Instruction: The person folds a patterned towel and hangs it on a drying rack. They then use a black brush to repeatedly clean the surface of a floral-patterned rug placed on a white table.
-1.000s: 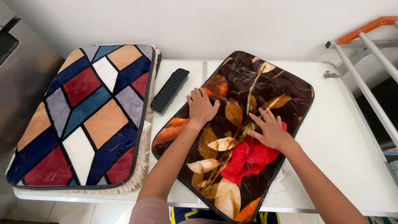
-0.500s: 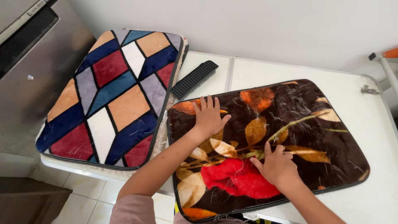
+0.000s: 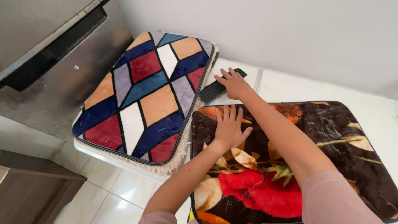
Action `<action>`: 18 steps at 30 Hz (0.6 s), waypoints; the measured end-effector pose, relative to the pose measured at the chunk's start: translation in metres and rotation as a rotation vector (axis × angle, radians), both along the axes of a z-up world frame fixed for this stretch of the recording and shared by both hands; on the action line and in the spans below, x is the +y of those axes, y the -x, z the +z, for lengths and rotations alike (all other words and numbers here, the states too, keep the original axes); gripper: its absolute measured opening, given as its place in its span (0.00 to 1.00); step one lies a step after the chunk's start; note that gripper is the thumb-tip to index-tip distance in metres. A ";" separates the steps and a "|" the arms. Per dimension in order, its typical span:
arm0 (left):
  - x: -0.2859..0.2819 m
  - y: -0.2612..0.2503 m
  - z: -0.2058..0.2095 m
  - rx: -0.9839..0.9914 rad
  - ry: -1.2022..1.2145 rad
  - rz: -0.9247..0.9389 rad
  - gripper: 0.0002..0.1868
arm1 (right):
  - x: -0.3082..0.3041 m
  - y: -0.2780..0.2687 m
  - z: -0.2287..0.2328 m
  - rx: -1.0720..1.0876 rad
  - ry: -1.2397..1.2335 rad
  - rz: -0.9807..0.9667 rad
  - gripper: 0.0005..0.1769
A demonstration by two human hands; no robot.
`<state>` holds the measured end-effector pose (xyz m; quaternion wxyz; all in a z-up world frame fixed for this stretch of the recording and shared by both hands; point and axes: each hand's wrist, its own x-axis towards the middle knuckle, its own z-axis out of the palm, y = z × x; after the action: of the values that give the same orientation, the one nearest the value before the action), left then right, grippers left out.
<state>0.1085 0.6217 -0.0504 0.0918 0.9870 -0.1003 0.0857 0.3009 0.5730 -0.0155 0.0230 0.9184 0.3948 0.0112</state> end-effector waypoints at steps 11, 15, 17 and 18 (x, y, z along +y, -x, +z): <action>0.019 -0.014 0.006 -0.039 0.186 -0.079 0.49 | -0.103 0.035 0.056 0.005 -0.350 -0.231 0.37; 0.044 -0.039 0.031 0.069 0.099 0.074 0.56 | -0.203 0.118 0.077 0.120 -0.500 -0.448 0.38; 0.040 -0.041 0.033 0.051 0.108 0.081 0.52 | -0.249 0.172 0.078 0.131 -0.503 -0.580 0.41; 0.039 -0.043 0.032 0.045 0.109 0.085 0.50 | -0.266 0.194 0.077 0.168 -0.508 -0.668 0.43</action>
<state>0.1514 0.6604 -0.0183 0.1438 0.9856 -0.0513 0.0727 0.1065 0.3070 0.0619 -0.2339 0.9700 0.0608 0.0251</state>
